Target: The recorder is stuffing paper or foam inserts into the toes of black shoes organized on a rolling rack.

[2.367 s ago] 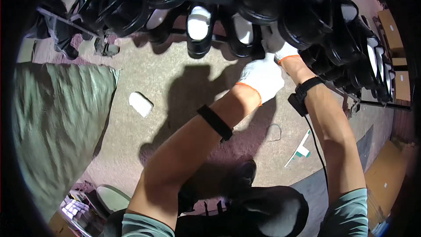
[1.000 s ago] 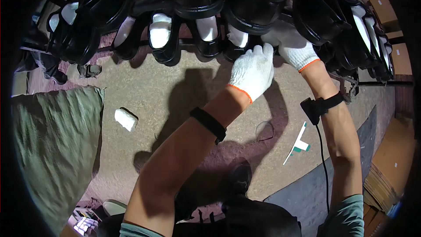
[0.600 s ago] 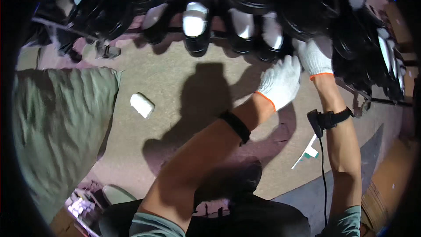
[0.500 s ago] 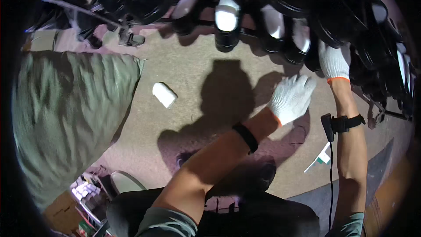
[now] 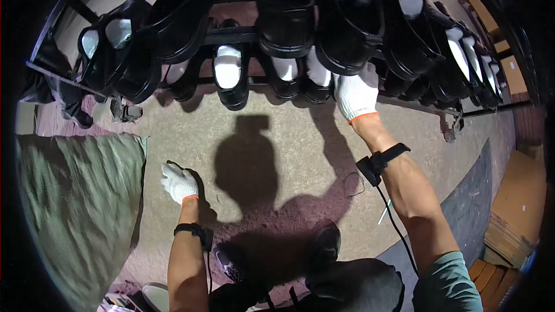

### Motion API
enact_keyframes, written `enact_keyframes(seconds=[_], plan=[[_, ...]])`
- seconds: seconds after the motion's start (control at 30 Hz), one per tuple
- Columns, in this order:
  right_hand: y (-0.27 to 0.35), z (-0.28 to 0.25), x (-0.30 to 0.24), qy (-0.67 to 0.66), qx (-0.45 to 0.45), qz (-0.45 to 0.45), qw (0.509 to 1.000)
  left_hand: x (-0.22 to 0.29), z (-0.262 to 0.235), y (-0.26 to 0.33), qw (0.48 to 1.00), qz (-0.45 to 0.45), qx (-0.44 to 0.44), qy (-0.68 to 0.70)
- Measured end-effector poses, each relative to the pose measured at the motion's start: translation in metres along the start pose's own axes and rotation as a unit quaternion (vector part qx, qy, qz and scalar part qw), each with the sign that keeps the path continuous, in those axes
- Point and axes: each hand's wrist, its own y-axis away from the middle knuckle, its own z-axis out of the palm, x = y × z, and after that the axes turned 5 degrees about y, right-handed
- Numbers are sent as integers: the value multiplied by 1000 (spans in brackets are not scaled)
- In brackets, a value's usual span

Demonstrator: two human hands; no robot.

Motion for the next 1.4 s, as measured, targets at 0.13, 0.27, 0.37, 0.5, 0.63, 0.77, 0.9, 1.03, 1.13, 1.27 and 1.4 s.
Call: enact_keyframes(seconds=[0.13,0.27,0.37,0.5,0.63,0.77,0.9,1.03,1.13,1.27,1.4], plan=[[-2,-64,6,-62,-27,11,998,93,-17,87,942,262,-99,188],[62,-151,-3,-337,-196,-123,913,203,-86,167,545,-37,-637,544],[96,-163,-1,-364,-204,-157,895,244,-68,157,505,681,-339,409],[99,-185,50,-320,-195,7,927,333,-129,194,340,155,-789,487],[81,-145,98,-477,-93,311,817,389,-118,215,527,234,-693,432],[34,-92,139,-443,-46,366,817,446,-108,225,718,471,-431,277],[15,-26,131,-237,-52,274,931,445,-76,221,758,507,-295,286],[21,104,255,-213,-62,102,970,446,-72,278,720,530,-309,323],[5,123,197,-189,-65,89,976,421,-66,264,748,446,-343,352],[-15,108,172,-124,-78,72,987,423,-45,266,750,340,-454,341],[-21,77,142,-59,-88,54,993,437,-6,264,651,119,-537,524]])
